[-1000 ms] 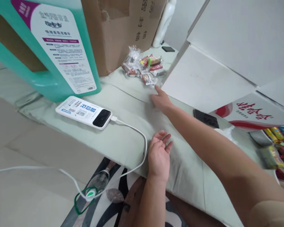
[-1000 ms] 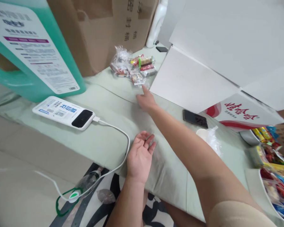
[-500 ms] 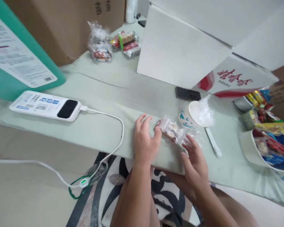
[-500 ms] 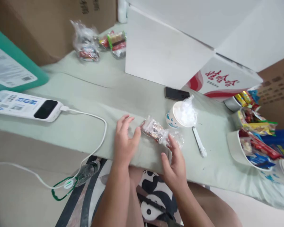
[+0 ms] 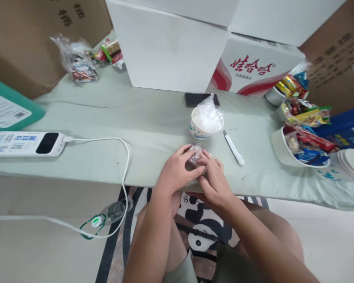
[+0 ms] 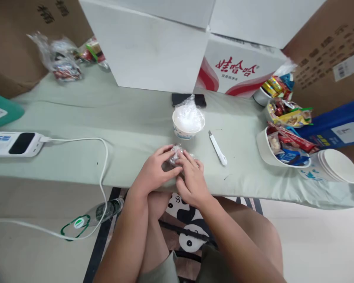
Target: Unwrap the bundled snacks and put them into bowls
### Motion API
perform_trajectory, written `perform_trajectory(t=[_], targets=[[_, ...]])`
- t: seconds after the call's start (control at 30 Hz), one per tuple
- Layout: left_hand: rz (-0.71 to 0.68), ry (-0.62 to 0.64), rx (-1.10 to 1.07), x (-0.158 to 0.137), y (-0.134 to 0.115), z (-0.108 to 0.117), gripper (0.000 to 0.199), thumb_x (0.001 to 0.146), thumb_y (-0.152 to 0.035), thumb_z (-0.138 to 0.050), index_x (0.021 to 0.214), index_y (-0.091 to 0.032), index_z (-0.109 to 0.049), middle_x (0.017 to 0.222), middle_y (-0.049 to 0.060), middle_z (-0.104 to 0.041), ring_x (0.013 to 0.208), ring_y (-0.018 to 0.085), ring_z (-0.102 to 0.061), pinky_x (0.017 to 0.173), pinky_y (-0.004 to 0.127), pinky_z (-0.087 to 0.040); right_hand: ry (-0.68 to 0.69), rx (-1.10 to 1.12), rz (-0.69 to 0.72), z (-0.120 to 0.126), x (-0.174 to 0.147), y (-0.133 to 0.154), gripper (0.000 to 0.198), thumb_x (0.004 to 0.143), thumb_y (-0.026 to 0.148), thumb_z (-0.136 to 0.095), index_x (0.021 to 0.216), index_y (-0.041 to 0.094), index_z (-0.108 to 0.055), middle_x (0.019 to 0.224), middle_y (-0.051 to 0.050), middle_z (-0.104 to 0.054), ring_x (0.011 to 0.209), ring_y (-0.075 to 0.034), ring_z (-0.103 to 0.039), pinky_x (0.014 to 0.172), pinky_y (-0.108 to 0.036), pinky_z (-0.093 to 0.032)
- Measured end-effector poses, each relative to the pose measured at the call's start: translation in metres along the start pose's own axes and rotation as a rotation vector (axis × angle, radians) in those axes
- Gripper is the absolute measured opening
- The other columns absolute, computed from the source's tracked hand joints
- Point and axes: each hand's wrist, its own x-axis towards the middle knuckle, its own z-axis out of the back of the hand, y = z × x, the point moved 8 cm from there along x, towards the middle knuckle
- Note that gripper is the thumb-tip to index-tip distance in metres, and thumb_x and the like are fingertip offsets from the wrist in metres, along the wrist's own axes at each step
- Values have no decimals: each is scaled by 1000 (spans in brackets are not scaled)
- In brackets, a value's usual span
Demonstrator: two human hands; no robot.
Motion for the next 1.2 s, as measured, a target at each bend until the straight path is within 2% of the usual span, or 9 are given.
perform_trajectory(t=[0.1,0.23,0.33,0.47,0.63,0.77,0.87,1.0,1.2], targets=[[44,-39,-20,1,-3,-7,40,69,-26,-84,109,-29,-80,146,9,-59,134,37,-56,117,47,-40,77,108,-2,9,-9,-5,49,89,18,-41,135,24,-53,161,-11,-45,156,-33,-29,117,-64,-33],[14,-30,-108,5,-7,-20,28,74,-23,-79,102,-28,-81,125,9,-69,120,32,-63,108,44,-48,-1,224,48,30,-17,-4,45,98,28,-41,142,29,-50,158,-7,-50,155,-28,-32,120,-58,-34],[32,-92,-351,9,-1,-24,24,72,-26,-82,95,-24,-80,120,9,-68,107,26,-67,92,36,-55,-194,179,36,56,-21,-19,34,98,30,-46,130,28,-58,144,-9,-63,145,-29,-48,116,-55,-40],[151,-130,-588,15,18,-33,26,71,-34,-83,93,-20,-77,100,5,-68,87,17,-64,75,26,-53,-501,-138,-281,96,-21,-83,30,93,32,-51,117,19,-63,126,-17,-68,122,-32,-62,105,-51,-47],[209,-116,-671,21,31,-44,38,68,-45,-86,93,-18,-76,92,3,-69,75,12,-59,64,22,-48,-268,-386,-371,86,-6,-135,43,89,40,-53,123,17,-65,108,-15,-70,102,-32,-60,95,-49,-46],[167,-138,-658,22,32,-41,33,72,-47,-84,87,-19,-73,91,4,-70,81,15,-62,70,24,-50,-329,-386,-362,87,-10,-135,31,92,35,-44,103,18,-68,92,-13,-67,91,-30,-58,86,-44,-46],[172,-118,-713,22,31,-41,34,73,-40,-82,99,-22,-70,97,3,-71,84,15,-65,73,25,-53,-368,-311,-445,93,-15,-137,30,94,37,-39,97,20,-64,90,-12,-67,88,-29,-60,80,-41,-45],[212,-116,-785,22,31,-41,60,61,-19,-84,116,-25,-61,103,2,-71,84,15,-67,74,25,-54,-409,-177,-569,100,-21,-143,24,94,38,-37,93,24,-56,80,-6,-67,76,-25,-59,71,-36,-42],[212,-104,-845,24,28,-44,42,60,-24,-88,97,-19,-68,94,2,-73,83,14,-68,77,26,-55,-449,-122,-585,103,-20,-144,17,91,36,-41,93,25,-53,72,-1,-60,69,-23,-55,66,-34,-39]])
